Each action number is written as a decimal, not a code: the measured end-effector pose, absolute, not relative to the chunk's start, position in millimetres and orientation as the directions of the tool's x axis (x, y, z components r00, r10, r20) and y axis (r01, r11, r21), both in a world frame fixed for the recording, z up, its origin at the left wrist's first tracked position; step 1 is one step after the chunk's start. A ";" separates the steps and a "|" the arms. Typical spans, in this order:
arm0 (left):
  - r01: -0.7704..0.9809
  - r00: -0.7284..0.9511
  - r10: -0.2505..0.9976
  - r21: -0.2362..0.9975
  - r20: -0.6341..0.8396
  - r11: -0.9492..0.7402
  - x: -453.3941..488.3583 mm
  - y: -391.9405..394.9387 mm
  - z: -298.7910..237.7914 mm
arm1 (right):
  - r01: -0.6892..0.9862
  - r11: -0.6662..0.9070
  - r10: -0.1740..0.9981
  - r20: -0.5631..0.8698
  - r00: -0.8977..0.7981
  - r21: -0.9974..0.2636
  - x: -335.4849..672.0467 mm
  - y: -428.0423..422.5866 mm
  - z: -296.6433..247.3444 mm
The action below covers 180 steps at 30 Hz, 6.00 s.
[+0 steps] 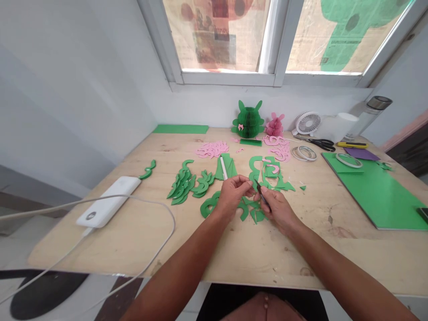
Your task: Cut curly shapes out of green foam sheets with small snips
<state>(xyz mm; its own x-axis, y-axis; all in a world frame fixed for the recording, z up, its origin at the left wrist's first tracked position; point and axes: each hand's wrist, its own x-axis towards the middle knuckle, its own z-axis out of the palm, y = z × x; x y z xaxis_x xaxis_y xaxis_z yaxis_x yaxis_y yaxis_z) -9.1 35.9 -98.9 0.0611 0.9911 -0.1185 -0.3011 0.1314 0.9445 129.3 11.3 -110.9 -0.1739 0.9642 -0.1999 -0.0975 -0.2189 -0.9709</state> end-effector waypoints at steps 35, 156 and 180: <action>-0.301 0.062 0.990 0.944 -0.124 0.137 -8.1 34.7 -97.0 | -0.078 -0.222 0.967 -0.209 -0.148 -0.972 128.1 11.0 -112.5; -0.329 0.059 0.992 0.936 -0.112 0.125 -9.1 33.1 -93.5 | -0.015 -0.172 0.976 -0.168 -0.137 -0.985 126.0 9.0 -107.2; -0.356 0.064 0.989 0.923 -0.135 0.148 -8.1 34.2 -94.7 | -0.050 -0.206 0.972 -0.199 -0.126 -0.977 124.0 8.3 -105.8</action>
